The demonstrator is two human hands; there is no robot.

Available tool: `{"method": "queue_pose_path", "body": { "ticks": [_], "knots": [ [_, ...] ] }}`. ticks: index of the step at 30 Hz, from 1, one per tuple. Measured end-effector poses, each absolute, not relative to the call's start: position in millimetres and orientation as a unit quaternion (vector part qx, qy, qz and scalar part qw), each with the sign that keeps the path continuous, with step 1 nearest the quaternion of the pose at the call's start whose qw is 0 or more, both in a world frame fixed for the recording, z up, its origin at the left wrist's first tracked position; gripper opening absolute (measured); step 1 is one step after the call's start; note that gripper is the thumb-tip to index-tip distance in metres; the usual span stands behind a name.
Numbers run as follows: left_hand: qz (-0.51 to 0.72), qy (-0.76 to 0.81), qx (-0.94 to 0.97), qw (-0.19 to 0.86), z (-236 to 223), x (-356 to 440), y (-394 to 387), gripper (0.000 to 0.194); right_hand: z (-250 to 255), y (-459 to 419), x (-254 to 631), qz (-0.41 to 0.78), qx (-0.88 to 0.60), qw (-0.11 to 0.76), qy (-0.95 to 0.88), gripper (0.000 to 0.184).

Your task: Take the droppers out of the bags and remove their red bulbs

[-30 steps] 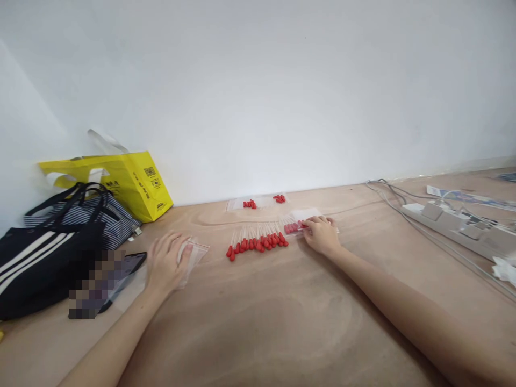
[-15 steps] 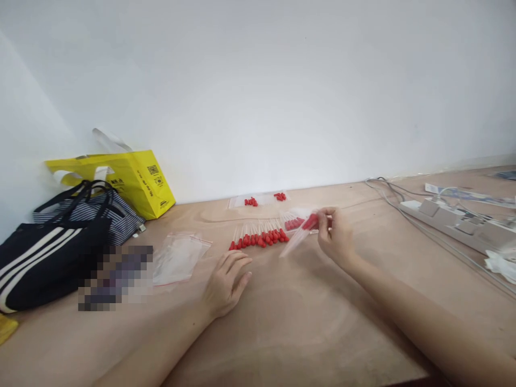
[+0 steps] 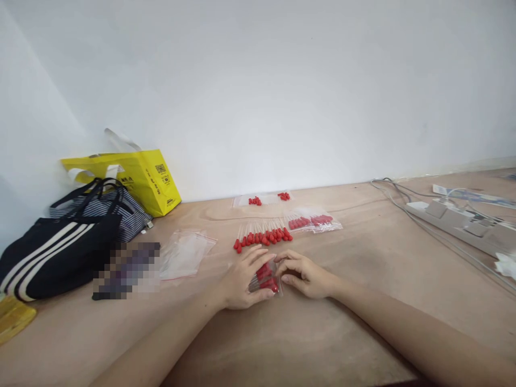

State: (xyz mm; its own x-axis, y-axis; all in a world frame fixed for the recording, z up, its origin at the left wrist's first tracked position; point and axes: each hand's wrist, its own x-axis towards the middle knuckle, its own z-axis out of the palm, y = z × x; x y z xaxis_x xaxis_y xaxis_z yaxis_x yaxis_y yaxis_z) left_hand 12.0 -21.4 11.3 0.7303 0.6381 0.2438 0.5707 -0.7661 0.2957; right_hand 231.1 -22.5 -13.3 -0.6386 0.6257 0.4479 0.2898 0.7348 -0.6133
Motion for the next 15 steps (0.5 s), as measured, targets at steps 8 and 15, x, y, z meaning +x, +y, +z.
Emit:
{"method": "queue_pose_path", "body": {
  "ticks": [8,15],
  "knots": [
    [0.162,0.387,0.893,0.162,0,32,-26,0.069,-23,-15,235,0.176,-0.506,0.337,-0.774,0.019],
    [0.199,0.396,0.879,0.174,-3,40,-27,0.066,-15,-27,226,0.241,-0.539,0.315,-0.743,0.021]
  ]
}}
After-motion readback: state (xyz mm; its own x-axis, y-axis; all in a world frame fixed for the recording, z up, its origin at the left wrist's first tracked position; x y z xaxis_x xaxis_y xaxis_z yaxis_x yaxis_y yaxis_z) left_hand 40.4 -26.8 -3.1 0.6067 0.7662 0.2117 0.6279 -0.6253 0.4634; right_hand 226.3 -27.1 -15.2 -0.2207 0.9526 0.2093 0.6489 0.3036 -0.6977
